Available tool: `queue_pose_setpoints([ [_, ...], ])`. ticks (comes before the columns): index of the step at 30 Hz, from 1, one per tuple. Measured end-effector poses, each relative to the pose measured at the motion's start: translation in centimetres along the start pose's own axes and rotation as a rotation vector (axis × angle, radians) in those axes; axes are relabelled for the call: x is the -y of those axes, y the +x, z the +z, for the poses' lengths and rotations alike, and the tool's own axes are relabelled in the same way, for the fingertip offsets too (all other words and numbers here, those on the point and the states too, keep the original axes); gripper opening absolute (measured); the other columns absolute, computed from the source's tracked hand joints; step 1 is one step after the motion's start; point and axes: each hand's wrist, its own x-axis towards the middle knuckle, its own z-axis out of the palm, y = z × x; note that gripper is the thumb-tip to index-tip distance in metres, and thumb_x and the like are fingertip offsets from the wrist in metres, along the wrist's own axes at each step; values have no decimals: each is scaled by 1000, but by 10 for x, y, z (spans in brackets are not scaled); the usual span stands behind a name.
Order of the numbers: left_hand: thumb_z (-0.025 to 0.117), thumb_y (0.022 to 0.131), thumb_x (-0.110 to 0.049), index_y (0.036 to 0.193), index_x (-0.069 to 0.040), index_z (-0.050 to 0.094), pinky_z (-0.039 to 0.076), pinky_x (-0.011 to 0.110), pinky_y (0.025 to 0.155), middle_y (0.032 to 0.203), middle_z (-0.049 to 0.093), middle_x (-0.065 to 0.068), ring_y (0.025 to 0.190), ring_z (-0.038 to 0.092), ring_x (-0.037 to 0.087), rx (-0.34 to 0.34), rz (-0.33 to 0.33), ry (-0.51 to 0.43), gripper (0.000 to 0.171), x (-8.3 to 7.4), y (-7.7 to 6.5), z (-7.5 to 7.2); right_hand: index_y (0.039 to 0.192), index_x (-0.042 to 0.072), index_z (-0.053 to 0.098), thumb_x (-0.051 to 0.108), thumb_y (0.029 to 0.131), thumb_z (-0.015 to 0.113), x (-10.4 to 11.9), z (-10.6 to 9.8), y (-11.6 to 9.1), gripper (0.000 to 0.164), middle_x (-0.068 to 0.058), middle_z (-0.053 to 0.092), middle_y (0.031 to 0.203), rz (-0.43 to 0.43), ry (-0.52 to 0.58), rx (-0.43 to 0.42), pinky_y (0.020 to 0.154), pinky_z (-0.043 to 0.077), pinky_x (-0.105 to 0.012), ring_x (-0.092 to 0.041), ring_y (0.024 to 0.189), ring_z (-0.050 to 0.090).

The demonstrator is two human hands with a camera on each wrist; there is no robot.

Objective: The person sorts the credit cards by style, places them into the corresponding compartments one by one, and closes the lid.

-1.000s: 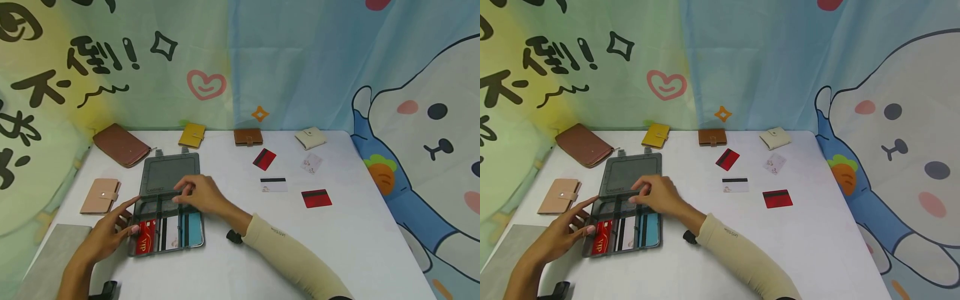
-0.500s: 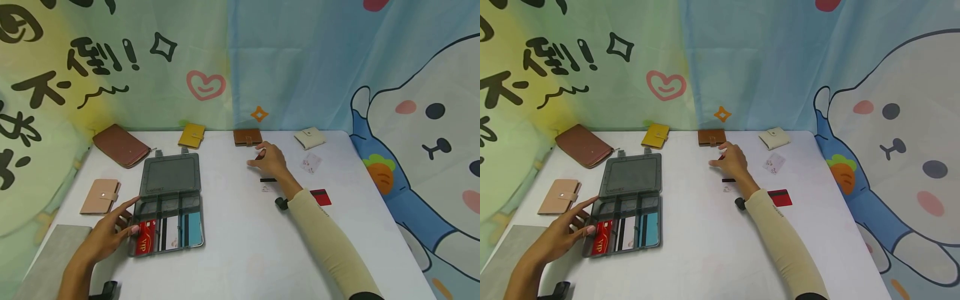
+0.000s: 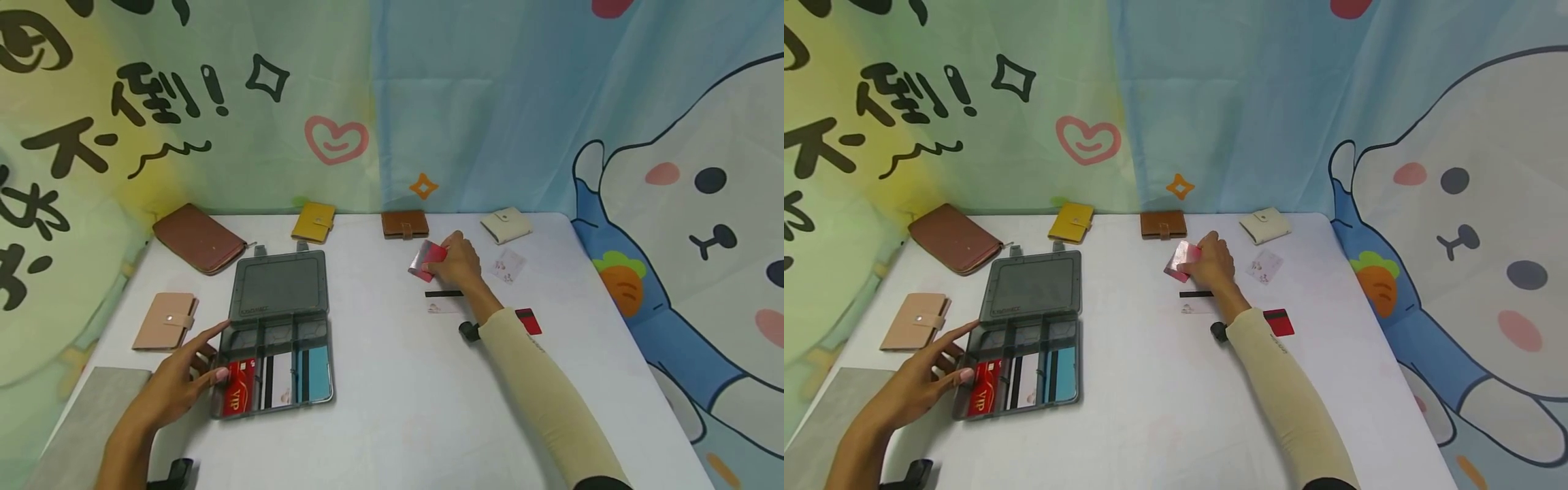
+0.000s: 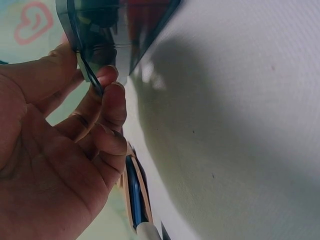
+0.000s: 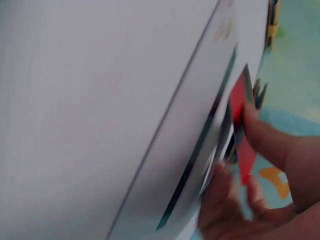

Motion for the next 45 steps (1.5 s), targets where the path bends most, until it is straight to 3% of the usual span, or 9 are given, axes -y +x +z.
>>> queue_pose_setpoints([
  [8, 76, 87, -13, 156, -21, 33, 43, 27, 63, 108, 59, 15, 82, 57, 19, 9, -15, 2, 83, 0, 0, 0, 117, 17, 60, 14, 86, 78, 34, 20, -30, 36, -9, 61, 92, -134, 404, 67, 60, 53, -30, -30, 70, 70],
  [14, 76, 87, -13, 156, -21, 33, 43, 27, 63, 107, 60, 15, 83, 57, 19, 9, -23, 4, 82, -1, 1, 0, 115, 9, 67, 11, 85, 79, 82, 41, -77, 32, -15, 71, 91, -259, 604, 324, 62, 58, -36, -39, 71, 70],
  [18, 76, 86, -12, 156, -21, 33, 43, 27, 63, 108, 60, 15, 82, 57, 19, 8, -27, 3, 82, -2, 1, 0, 114, 7, 67, 11, 86, 78, 111, 64, -110, 30, -14, 74, 89, -314, 686, 496, 64, 59, -41, -33, 67, 70],
  [23, 76, 87, -12, 156, -21, 34, 43, 27, 62, 107, 60, 14, 82, 57, 18, 5, -17, -4, 82, -1, 0, -1, 110, 10, 69, 12, 87, 78, 138, 97, -141, 25, -4, 74, 81, -404, 698, 608, 59, 59, -37, -24, 63, 71],
  [28, 77, 87, -14, 155, -21, 35, 44, 27, 63, 106, 61, 13, 79, 57, 13, -2, -5, -7, 80, -1, 0, -2, 103, 14, 71, 13, 85, 79, 163, 125, -164, 20, 4, 73, 73, -432, 634, 623, 55, 58, -39, -24, 59, 71],
  [32, 77, 87, -16, 155, -20, 35, 44, 26, 63, 105, 61, 11, 79, 57, 11, 0, -2, -6, 80, -1, 0, -1, 99, 20, 71, 19, 83, 81, 178, 140, -177, 19, 15, 69, 67, -431, 471, 568, 51, 55, -28, -14, 54, 69],
  [36, 76, 88, -16, 155, -21, 35, 44, 26, 63, 105, 61, 11, 79, 57, 11, 0, 0, -4, 79, 0, 0, -2, 99, 25, 71, 31, 83, 81, 187, 146, -180, 19, 22, 62, 64, -535, 230, 452, 55, 47, -15, 2, 54, 59],
  [39, 76, 88, -16, 155, -21, 35, 44, 26, 63, 106, 61, 11, 79, 57, 11, -3, 4, -5, 79, 0, -1, -2, 100, 26, 72, 36, 83, 81, 187, 146, -177, 22, 21, 59, 64, -608, 145, 408, 58, 42, -14, 4, 58, 53],
  [45, 76, 88, -16, 155, -20, 35, 44, 26, 63, 105, 60, 11, 78, 56, 9, -13, 19, -14, 78, -1, -2, -2, 105, 20, 72, 31, 85, 80, 167, 129, -164, 25, 13, 62, 71, -627, 301, 467, 58, 46, -18, -2, 59, 55],
])
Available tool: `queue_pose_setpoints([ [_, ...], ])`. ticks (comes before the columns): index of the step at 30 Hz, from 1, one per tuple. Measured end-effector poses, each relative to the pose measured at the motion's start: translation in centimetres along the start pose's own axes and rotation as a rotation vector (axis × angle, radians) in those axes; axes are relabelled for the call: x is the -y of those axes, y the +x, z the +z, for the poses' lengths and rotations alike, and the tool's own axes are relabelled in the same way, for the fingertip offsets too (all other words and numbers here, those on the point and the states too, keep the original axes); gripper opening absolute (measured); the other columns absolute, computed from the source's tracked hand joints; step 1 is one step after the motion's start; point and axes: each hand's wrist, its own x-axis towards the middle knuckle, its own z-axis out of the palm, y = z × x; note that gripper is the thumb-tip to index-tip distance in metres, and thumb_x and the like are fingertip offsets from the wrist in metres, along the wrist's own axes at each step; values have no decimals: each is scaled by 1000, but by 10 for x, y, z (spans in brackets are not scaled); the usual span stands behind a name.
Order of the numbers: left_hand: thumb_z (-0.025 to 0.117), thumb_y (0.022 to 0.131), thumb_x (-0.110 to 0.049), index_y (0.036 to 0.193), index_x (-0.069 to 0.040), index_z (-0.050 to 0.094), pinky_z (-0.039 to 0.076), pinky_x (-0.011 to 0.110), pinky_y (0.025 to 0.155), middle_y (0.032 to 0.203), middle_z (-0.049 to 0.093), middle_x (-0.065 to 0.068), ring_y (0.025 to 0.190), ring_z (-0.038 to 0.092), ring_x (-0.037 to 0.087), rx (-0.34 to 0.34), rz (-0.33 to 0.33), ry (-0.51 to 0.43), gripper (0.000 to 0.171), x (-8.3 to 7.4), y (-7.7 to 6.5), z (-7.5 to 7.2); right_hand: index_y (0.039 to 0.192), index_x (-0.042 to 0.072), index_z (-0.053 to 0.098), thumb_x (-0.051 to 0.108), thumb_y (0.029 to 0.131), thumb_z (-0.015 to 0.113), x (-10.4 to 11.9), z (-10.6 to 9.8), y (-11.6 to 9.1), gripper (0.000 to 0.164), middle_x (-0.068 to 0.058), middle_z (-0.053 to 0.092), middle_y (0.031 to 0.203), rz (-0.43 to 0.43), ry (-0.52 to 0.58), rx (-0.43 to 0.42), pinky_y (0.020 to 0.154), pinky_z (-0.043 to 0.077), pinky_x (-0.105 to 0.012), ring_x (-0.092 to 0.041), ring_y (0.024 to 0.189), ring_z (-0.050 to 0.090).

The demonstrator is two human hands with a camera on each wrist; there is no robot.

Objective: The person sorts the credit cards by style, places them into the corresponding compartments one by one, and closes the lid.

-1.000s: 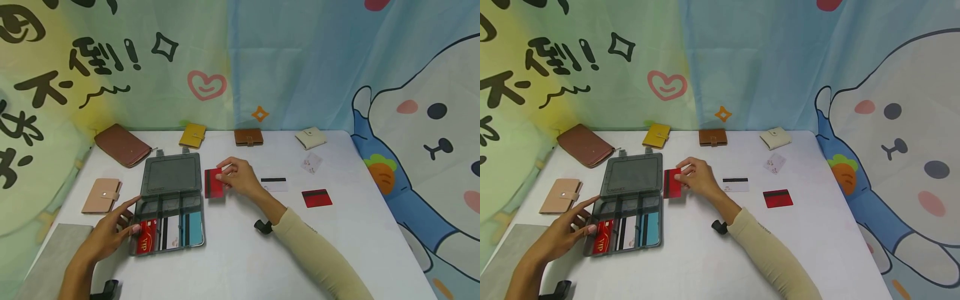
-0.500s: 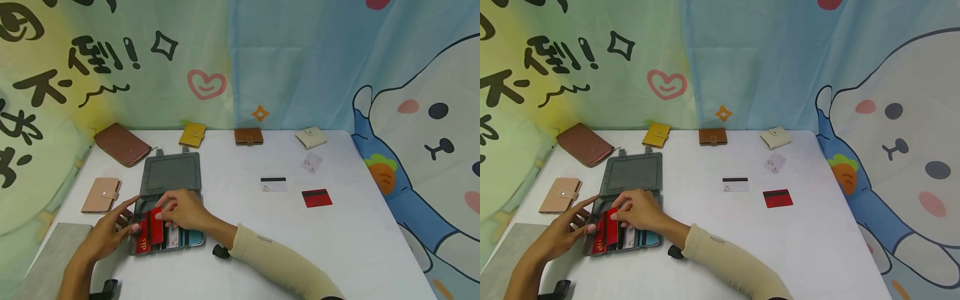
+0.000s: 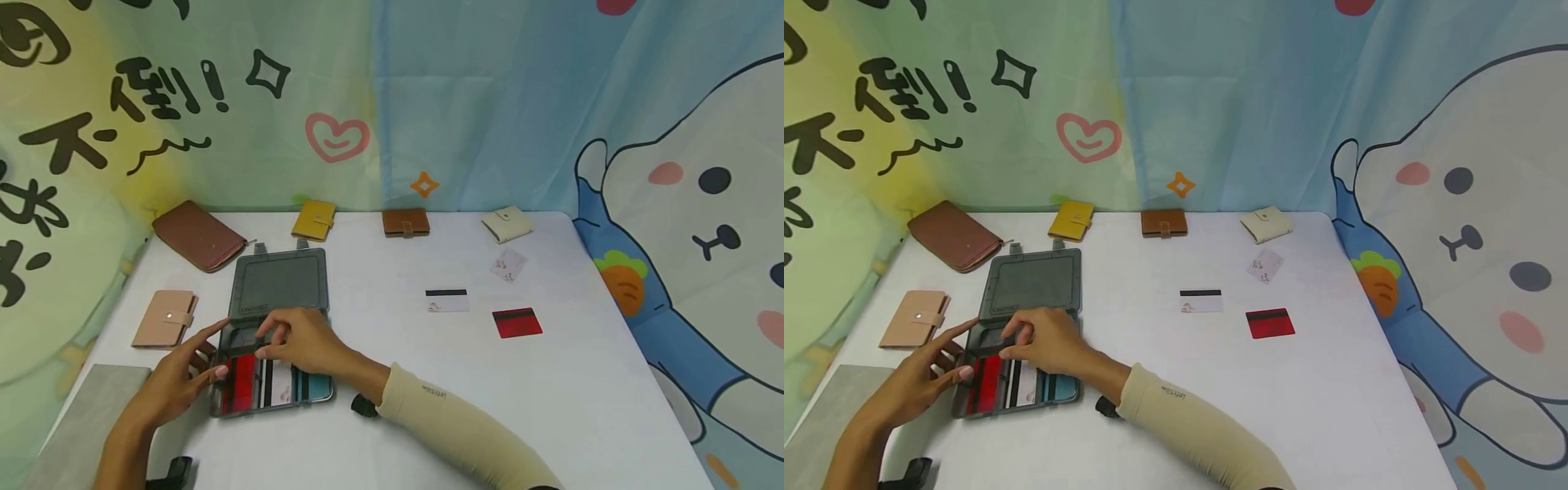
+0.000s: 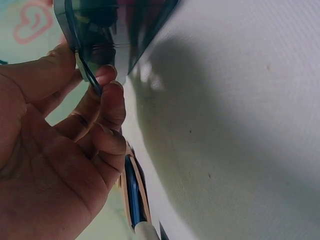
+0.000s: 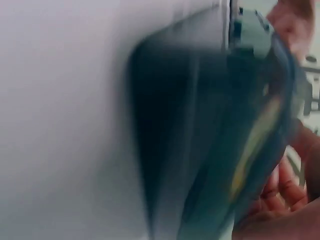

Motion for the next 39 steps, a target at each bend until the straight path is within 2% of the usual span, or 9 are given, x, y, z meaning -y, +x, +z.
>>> queue_pose_setpoints([
  [3, 76, 88, -15, 155, -21, 35, 43, 26, 62, 105, 60, 11, 78, 56, 9, -5, 0, 4, 79, 0, 0, 0, 108, 16, 72, 30, 85, 80, -14, -26, -7, 29, 10, 65, 76, -24, 61, -3, 57, 48, -21, -7, 59, 58],
  [6, 76, 87, -14, 155, -21, 35, 42, 26, 62, 104, 60, 11, 78, 55, 10, -3, -4, 4, 79, 0, 0, 0, 112, 16, 71, 31, 83, 81, -32, -58, -15, 34, 7, 67, 83, -15, 55, -14, 59, 49, -24, -11, 64, 59],
  [13, 76, 87, -13, 155, -21, 36, 43, 26, 62, 104, 59, 11, 78, 55, 10, -2, -4, 4, 79, 0, 0, 0, 118, 21, 69, 33, 78, 86, -76, -131, -42, 45, -6, 68, 103, 113, -59, -36, 73, 50, -33, -20, 86, 61],
  [20, 76, 88, -15, 155, -21, 35, 42, 26, 62, 104, 59, 10, 78, 55, 10, 1, -2, 2, 79, 1, 0, 0, 116, 18, 69, 31, 74, 89, -118, -182, -68, 48, -5, 65, 111, 213, -226, -88, 85, 47, -36, -24, 97, 57],
  [25, 76, 87, -14, 154, -20, 36, 42, 26, 62, 103, 60, 10, 77, 55, 10, -1, 11, -4, 78, 2, 0, 1, 115, 16, 66, 30, 72, 91, -134, -203, -83, 52, -6, 60, 110, 311, -363, -121, 89, 47, -40, -24, 101, 55],
  [30, 76, 87, -13, 155, -20, 36, 42, 26, 63, 104, 60, 10, 77, 56, 9, -1, 6, 1, 79, 2, 0, 2, 112, 14, 64, 32, 71, 91, -142, -212, -92, 52, -7, 57, 110, 406, -427, -95, 94, 46, -42, -24, 104, 53],
  [34, 76, 87, -12, 154, -19, 36, 42, 26, 63, 103, 60, 10, 76, 56, 9, -5, 11, 2, 79, 1, 0, 1, 108, 12, 65, 30, 71, 91, -143, -212, -92, 48, -7, 57, 107, 410, -434, -90, 92, 45, -40, -22, 100, 53],
  [39, 76, 87, -12, 155, -19, 36, 43, 26, 62, 103, 60, 10, 76, 56, 8, -4, 18, 8, 79, 1, 1, 1, 97, 13, 63, 27, 69, 93, -144, -209, -89, 43, -3, 61, 96, 361, -440, -111, 83, 44, -36, -20, 91, 54],
])
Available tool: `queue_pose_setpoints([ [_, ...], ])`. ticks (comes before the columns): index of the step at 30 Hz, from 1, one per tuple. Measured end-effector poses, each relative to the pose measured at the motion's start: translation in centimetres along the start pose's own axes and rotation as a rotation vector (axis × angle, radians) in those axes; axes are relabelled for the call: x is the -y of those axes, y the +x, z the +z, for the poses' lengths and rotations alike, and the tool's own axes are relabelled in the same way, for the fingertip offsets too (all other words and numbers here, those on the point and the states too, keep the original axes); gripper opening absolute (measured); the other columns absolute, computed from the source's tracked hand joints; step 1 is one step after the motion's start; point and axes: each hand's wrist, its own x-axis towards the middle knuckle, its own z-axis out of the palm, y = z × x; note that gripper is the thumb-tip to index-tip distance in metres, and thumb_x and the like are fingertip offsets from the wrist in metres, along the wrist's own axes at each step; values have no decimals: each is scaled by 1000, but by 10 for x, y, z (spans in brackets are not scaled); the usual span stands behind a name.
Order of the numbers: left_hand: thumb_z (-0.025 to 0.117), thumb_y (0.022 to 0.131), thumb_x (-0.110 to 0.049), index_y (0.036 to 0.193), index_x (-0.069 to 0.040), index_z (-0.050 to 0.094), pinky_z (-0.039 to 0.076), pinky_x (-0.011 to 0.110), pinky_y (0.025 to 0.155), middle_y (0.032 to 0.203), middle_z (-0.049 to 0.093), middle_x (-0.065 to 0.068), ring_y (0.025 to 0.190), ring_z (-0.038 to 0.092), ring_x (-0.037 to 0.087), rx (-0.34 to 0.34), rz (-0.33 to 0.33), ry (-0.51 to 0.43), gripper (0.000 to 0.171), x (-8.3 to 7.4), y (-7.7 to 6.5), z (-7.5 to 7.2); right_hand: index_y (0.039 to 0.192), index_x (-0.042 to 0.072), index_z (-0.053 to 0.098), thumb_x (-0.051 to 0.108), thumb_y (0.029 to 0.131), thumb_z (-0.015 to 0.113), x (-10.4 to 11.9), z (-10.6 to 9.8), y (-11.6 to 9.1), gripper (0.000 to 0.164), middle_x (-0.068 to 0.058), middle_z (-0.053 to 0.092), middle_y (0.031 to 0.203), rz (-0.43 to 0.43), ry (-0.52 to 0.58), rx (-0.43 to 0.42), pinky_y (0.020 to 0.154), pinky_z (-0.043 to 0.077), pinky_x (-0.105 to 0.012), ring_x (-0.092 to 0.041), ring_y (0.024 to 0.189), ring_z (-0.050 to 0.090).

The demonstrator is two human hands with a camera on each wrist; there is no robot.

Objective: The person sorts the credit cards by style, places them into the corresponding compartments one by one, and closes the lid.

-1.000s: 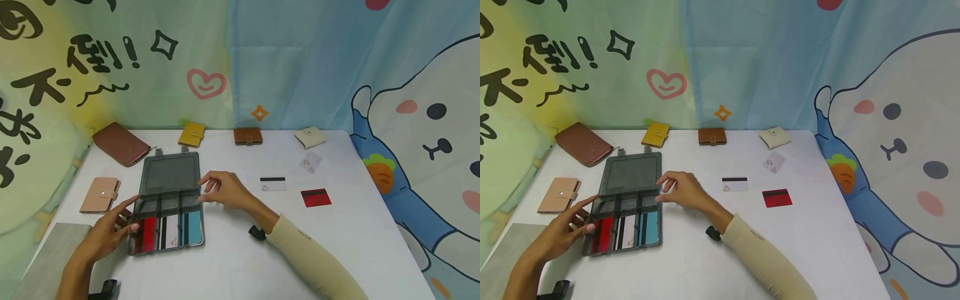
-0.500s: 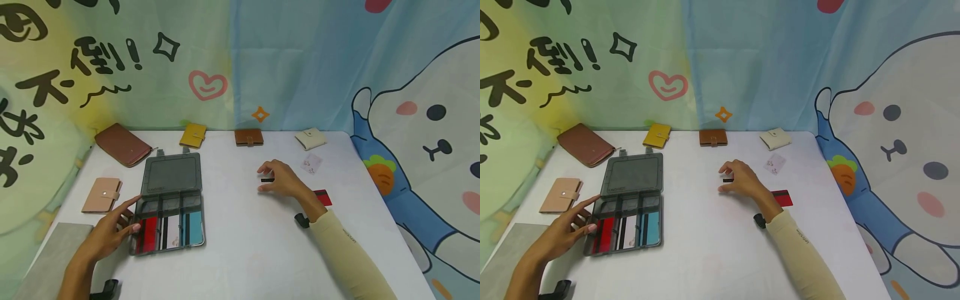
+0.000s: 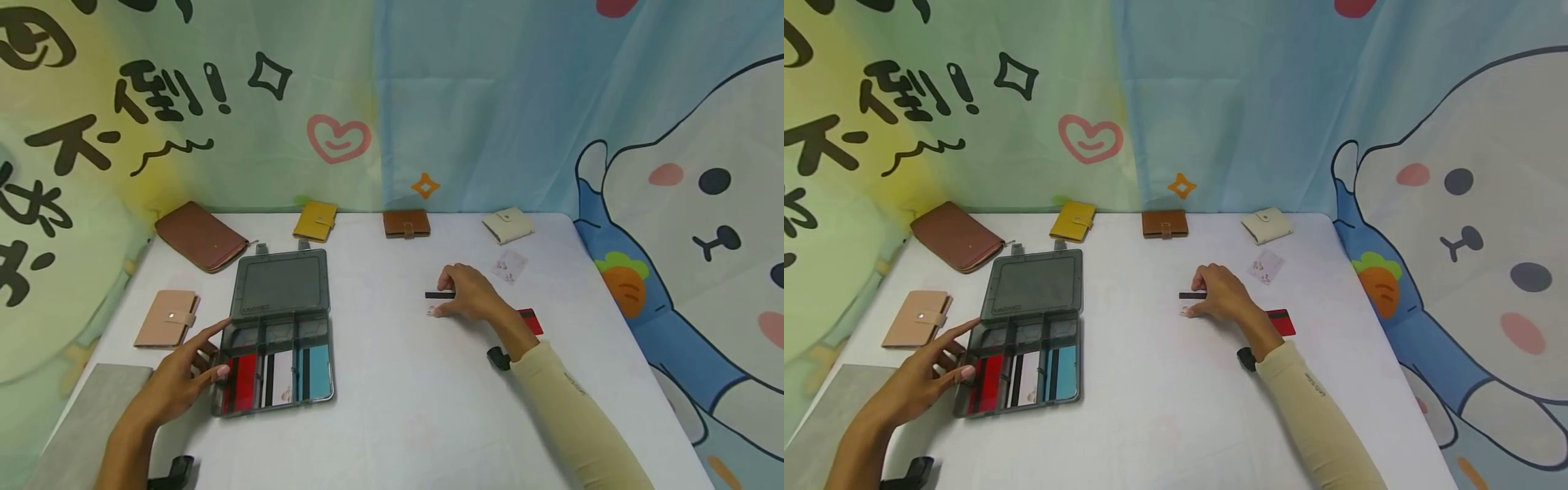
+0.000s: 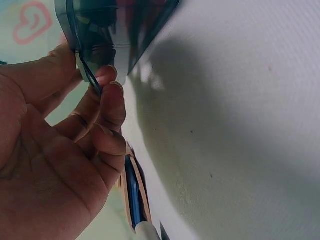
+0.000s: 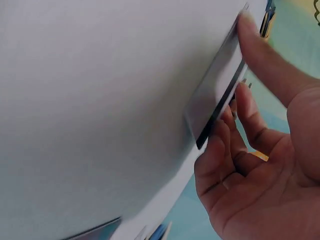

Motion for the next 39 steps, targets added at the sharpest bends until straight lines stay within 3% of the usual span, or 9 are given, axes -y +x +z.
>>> queue_pose_setpoints([
  [4, 76, 87, -12, 155, -19, 36, 43, 26, 62, 103, 60, 11, 76, 56, 9, 4, -9, 9, 79, 0, 1, 0, 92, 15, 63, 21, 77, 87, 6, 2, 2, 29, -1, 62, 84, -67, 85, 6, 73, 43, -33, -18, 79, 55],
  [7, 76, 88, -13, 155, -20, 35, 43, 27, 62, 104, 61, 12, 77, 56, 11, 12, -28, 13, 79, 0, 1, 0, 100, 15, 64, 16, 85, 79, 14, 6, 2, 22, -3, 61, 82, -140, 224, 58, 66, 44, -30, -17, 70, 54],
  [11, 75, 88, -13, 155, -20, 35, 43, 27, 63, 104, 60, 12, 77, 56, 12, 15, -37, 12, 79, -1, 2, 0, 123, 12, 61, 11, 92, 71, 31, 14, 2, 33, -9, 59, 83, -205, 437, 143, 58, 47, -29, -21, 60, 55],
  [14, 76, 88, -13, 155, -20, 35, 44, 27, 63, 104, 60, 12, 76, 56, 12, 13, -30, 10, 79, -1, 2, 0, 131, 13, 58, 10, 94, 68, 48, 22, 1, 38, -13, 58, 82, -222, 552, 170, 54, 49, -31, -28, 55, 58],
  [25, 75, 88, -14, 155, -20, 35, 44, 27, 63, 104, 61, 13, 77, 56, 13, 12, -42, 10, 78, -2, 1, 0, 119, 18, 65, 18, 90, 75, 133, 70, -9, 31, -17, 72, 81, -244, 737, 217, 51, 48, -30, -45, 60, 63],
  [34, 75, 88, -14, 155, -20, 35, 44, 27, 63, 105, 61, 13, 79, 56, 17, 20, -51, 8, 79, -2, 2, 0, 114, 22, 66, 22, 89, 76, 190, 108, -15, 27, -2, 73, 72, -310, 634, 214, 54, 53, -29, -30, 51, 65],
  [39, 75, 88, -15, 156, -20, 34, 44, 27, 63, 105, 61, 13, 79, 56, 16, 17, -47, 10, 79, -2, 1, -1, 112, 25, 69, 32, 87, 78, 206, 119, -15, 27, 15, 69, 68, -317, 422, 164, 63, 50, -22, -7, 55, 63],
])
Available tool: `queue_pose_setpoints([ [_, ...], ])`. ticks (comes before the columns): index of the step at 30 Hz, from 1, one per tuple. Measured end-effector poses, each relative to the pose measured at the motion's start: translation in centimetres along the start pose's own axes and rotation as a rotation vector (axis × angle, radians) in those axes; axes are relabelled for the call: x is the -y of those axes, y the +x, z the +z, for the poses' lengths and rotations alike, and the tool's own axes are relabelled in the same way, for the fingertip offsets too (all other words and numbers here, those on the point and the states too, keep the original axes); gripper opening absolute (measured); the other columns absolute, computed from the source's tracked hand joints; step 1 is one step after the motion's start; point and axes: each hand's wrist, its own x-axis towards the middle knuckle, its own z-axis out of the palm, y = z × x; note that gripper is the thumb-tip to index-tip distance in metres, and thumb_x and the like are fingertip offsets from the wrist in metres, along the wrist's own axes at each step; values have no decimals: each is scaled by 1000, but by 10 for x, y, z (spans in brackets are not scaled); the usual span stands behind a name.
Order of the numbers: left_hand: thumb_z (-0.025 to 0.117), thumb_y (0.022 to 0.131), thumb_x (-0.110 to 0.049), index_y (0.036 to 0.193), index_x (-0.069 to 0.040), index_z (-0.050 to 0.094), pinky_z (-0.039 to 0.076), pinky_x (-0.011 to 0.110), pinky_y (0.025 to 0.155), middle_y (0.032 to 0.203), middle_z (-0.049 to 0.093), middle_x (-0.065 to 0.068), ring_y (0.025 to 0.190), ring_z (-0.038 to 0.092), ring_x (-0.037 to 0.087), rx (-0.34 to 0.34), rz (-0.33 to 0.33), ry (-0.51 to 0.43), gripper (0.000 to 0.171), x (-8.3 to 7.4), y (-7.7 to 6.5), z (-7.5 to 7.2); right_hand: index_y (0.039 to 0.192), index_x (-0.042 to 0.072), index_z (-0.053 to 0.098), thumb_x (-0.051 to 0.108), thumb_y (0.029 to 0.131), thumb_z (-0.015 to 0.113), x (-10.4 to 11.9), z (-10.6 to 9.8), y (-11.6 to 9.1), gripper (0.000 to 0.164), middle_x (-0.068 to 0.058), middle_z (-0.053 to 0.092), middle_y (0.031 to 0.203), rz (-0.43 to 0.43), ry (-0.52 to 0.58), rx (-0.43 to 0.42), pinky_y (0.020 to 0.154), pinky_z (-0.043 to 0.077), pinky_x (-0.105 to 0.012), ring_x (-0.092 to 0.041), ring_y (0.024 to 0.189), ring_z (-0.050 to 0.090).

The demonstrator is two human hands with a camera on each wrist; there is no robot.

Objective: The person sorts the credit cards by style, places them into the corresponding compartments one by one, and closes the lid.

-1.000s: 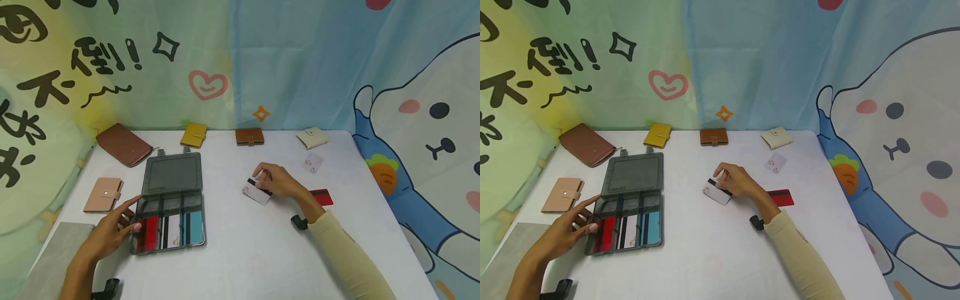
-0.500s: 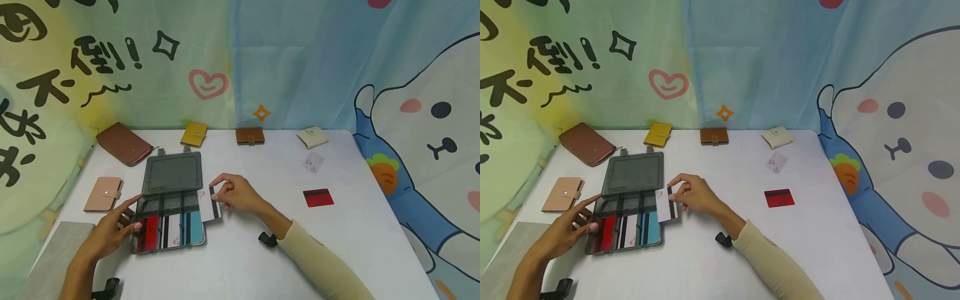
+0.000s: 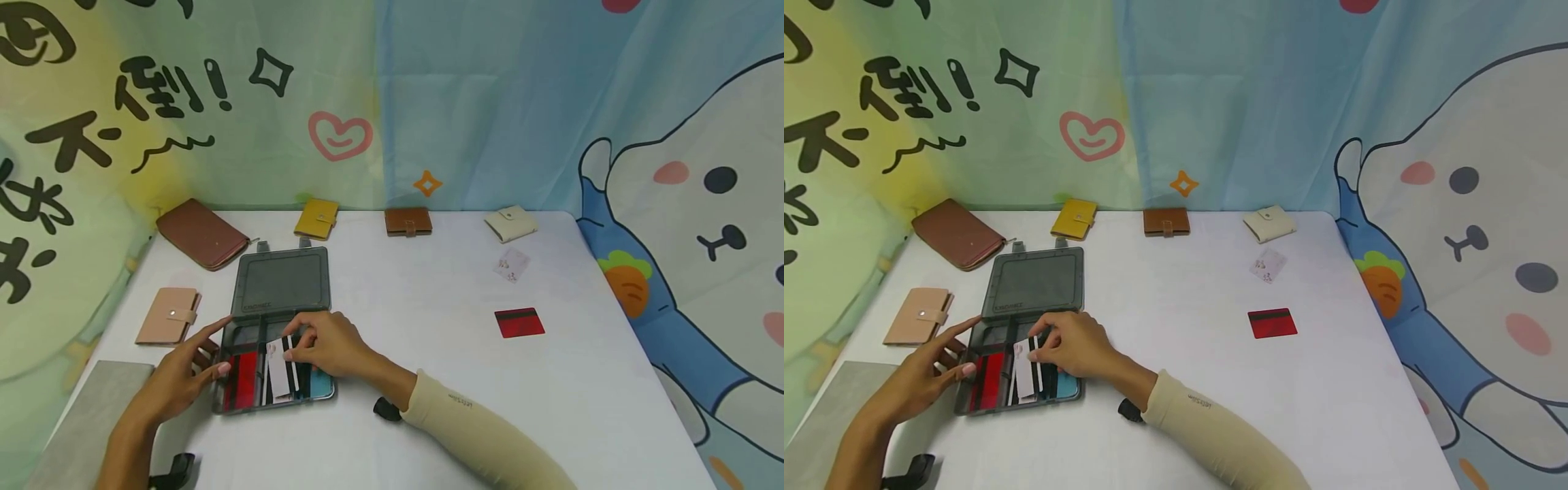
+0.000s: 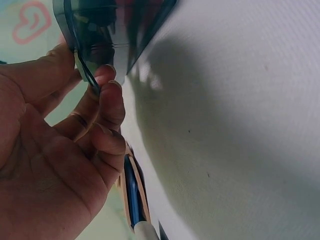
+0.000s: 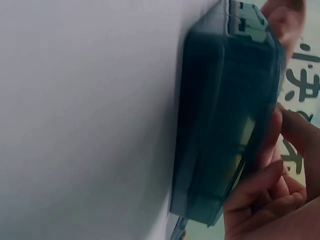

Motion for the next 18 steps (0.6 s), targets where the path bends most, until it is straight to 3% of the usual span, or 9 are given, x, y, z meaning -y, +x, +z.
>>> queue_pose_setpoints([
  [4, 75, 89, -15, 156, -20, 34, 44, 27, 63, 105, 61, 13, 78, 57, 14, 0, 0, -1, 78, 0, 0, 0, 111, 26, 71, 40, 85, 78, 2, 2, 0, 30, 25, 62, 66, -42, -159, -13, 71, 45, -17, 8, 65, 56],
  [11, 75, 88, -15, 155, -19, 36, 43, 26, 62, 102, 61, 12, 74, 56, 9, -20, 38, -9, 77, 0, -2, 1, 114, 16, 70, 35, 84, 80, -19, -21, -6, 36, 11, 66, 75, -108, 82, -7, 57, 49, -23, -11, 56, 58],
  [15, 75, 88, -14, 154, -17, 38, 42, 26, 61, 100, 61, 12, 73, 55, 7, -37, 66, -20, 76, 0, -2, 1, 114, 15, 70, 34, 82, 83, -40, -53, -12, 40, 7, 68, 82, -53, 99, -90, 58, 50, -26, -17, 65, 60],
  [18, 75, 88, -14, 154, -17, 38, 42, 26, 61, 100, 61, 12, 73, 55, 7, -40, 70, -15, 75, 1, -3, 1, 115, 17, 71, 33, 79, 85, -58, -85, -18, 42, 3, 69, 90, 44, 66, -177, 58, 49, -30, -19, 71, 60],
])
